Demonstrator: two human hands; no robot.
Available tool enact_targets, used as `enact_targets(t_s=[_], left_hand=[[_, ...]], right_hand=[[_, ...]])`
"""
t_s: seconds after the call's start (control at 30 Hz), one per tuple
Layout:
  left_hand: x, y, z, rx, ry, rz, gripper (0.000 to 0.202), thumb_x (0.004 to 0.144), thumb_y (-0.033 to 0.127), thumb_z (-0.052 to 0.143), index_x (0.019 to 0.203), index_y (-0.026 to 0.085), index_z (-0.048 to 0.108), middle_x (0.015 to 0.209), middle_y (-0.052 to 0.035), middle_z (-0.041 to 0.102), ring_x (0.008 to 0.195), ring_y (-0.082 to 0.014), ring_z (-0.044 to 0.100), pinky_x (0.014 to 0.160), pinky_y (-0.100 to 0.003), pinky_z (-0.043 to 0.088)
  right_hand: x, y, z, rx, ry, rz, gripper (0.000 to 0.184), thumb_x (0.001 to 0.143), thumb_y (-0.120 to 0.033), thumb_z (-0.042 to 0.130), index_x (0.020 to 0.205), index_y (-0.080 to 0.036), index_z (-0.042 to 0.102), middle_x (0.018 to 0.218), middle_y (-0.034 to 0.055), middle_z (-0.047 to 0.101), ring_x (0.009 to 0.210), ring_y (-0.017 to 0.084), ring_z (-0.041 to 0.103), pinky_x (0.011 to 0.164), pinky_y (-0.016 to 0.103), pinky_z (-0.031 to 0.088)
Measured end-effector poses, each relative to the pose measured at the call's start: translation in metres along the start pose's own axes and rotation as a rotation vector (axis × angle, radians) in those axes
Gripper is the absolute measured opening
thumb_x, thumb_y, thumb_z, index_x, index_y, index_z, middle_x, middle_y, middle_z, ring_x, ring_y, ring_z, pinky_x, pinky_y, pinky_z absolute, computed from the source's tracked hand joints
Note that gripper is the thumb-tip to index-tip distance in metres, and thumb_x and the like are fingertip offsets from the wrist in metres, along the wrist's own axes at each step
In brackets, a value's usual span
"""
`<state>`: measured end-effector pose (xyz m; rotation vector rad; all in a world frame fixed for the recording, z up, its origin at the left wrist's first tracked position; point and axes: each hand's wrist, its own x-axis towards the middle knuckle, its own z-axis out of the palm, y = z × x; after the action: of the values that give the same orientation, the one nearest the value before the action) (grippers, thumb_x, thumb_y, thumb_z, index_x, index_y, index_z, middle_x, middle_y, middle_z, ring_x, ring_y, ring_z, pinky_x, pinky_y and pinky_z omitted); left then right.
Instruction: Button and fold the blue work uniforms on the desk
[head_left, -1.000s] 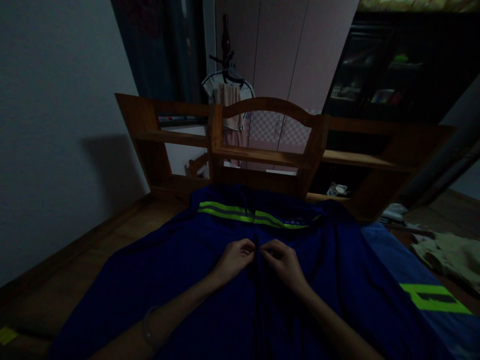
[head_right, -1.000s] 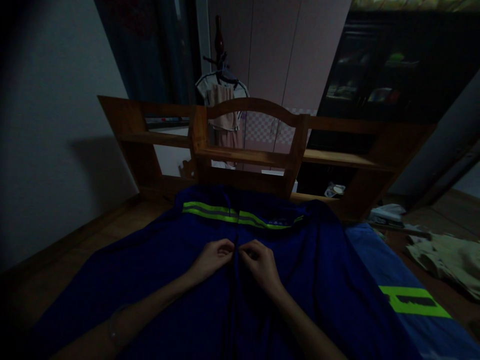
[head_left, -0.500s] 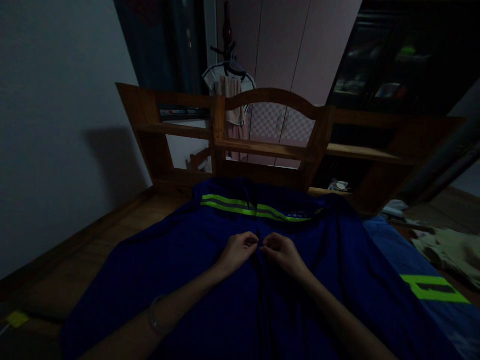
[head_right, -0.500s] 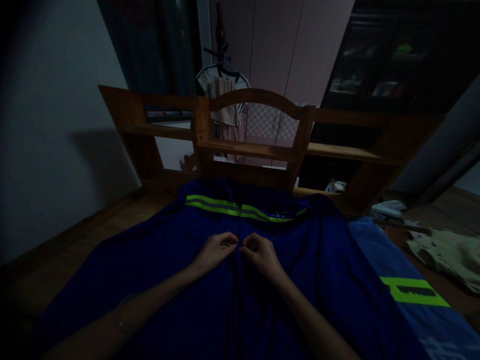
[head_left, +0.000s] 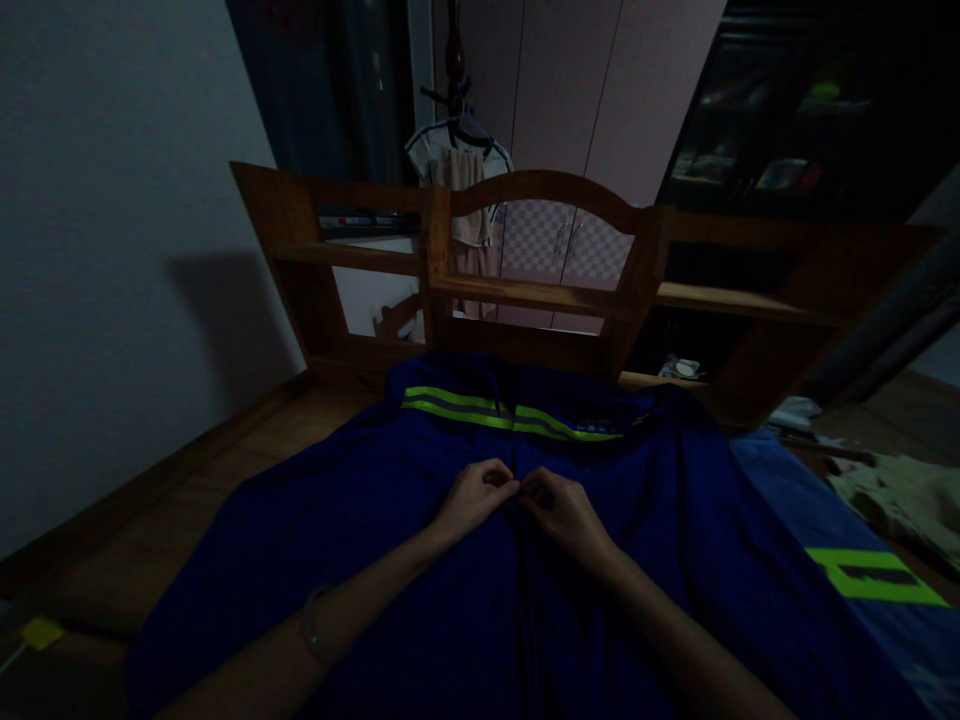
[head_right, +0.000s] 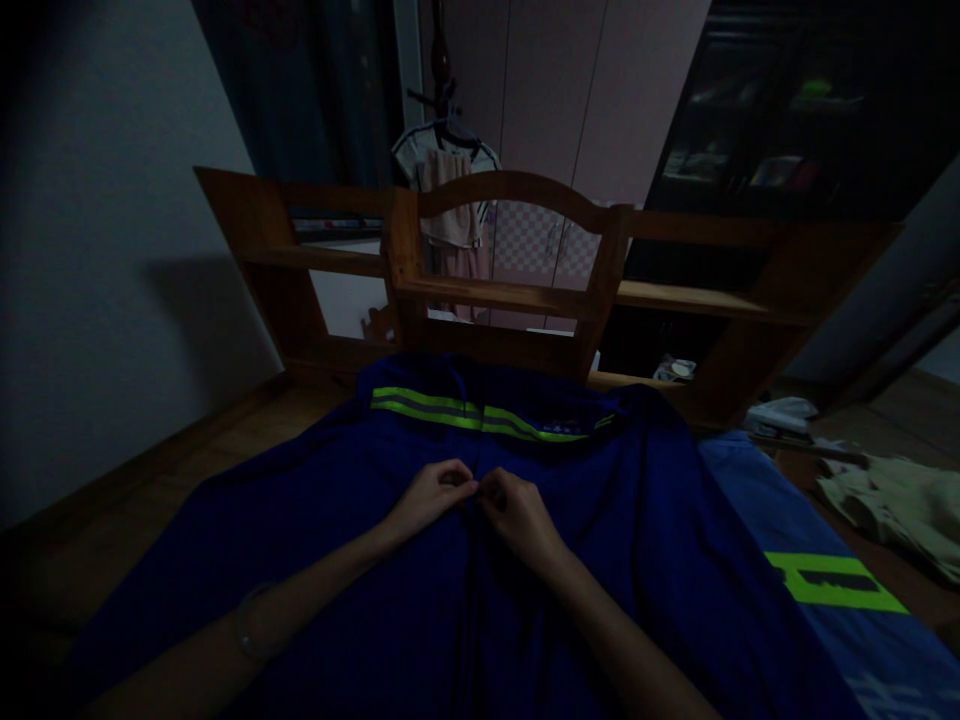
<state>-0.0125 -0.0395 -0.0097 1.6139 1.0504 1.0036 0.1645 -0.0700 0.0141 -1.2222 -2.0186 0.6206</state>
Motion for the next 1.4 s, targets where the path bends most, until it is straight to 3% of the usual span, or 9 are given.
enact_targets(t_s=[0.33, 0.5, 0.73, 1.1, 1.4], left_hand=[[-0.001, 0.009, 0.003, -0.154, 0.064, -0.191, 0.015, 0.065, 0.026, 0.066, 0.067, 0.014, 0.056, 0.059, 0.0013, 0.058, 0.056, -0.0112, 0.056, 0.054, -0.021, 0.041], [0.002, 0.003, 0.002, -0.121, 0.039, -0.144, 0.013, 0.064, 0.021, 0.065, 0.066, 0.013, 0.056, 0.058, 0.0022, 0.056, 0.054, -0.0096, 0.053, 0.053, -0.020, 0.038], [0.002, 0.000, 0.002, -0.101, -0.016, -0.013, 0.023, 0.072, 0.024, 0.064, 0.091, 0.012, 0.062, 0.087, -0.0067, 0.065, 0.081, -0.0160, 0.062, 0.074, -0.026, 0.048], [0.001, 0.005, 0.001, -0.075, -0.012, -0.003, 0.035, 0.067, 0.030, 0.073, 0.095, 0.013, 0.062, 0.088, -0.0067, 0.065, 0.080, -0.0164, 0.063, 0.075, -0.027, 0.049], [0.004, -0.005, 0.001, -0.092, -0.033, -0.001, 0.034, 0.065, 0.030, 0.074, 0.093, 0.013, 0.061, 0.086, -0.0058, 0.065, 0.078, -0.0157, 0.062, 0.073, -0.027, 0.048]], right_hand=[[0.000, -0.003, -0.002, 0.031, 0.011, 0.017, 0.012, 0.087, -0.026, 0.050, 0.089, -0.019, 0.060, 0.078, 0.0013, 0.065, 0.068, 0.013, 0.060, 0.061, 0.021, 0.042], [0.001, -0.003, -0.004, 0.014, -0.001, 0.037, 0.014, 0.088, -0.028, 0.049, 0.089, -0.018, 0.059, 0.075, 0.0010, 0.064, 0.065, 0.012, 0.059, 0.058, 0.021, 0.040], [0.001, -0.001, -0.007, -0.092, -0.075, -0.043, 0.015, 0.090, -0.024, 0.044, 0.082, -0.018, 0.054, 0.071, 0.0004, 0.059, 0.064, 0.013, 0.055, 0.058, 0.022, 0.036], [0.000, -0.002, -0.005, -0.005, -0.054, -0.008, 0.015, 0.091, -0.023, 0.041, 0.082, -0.019, 0.052, 0.074, 0.0002, 0.057, 0.067, 0.013, 0.053, 0.059, 0.021, 0.036], [-0.001, -0.001, -0.005, -0.012, -0.061, -0.011, 0.016, 0.091, -0.022, 0.040, 0.079, -0.019, 0.049, 0.074, 0.0003, 0.056, 0.066, 0.012, 0.051, 0.059, 0.021, 0.034]])
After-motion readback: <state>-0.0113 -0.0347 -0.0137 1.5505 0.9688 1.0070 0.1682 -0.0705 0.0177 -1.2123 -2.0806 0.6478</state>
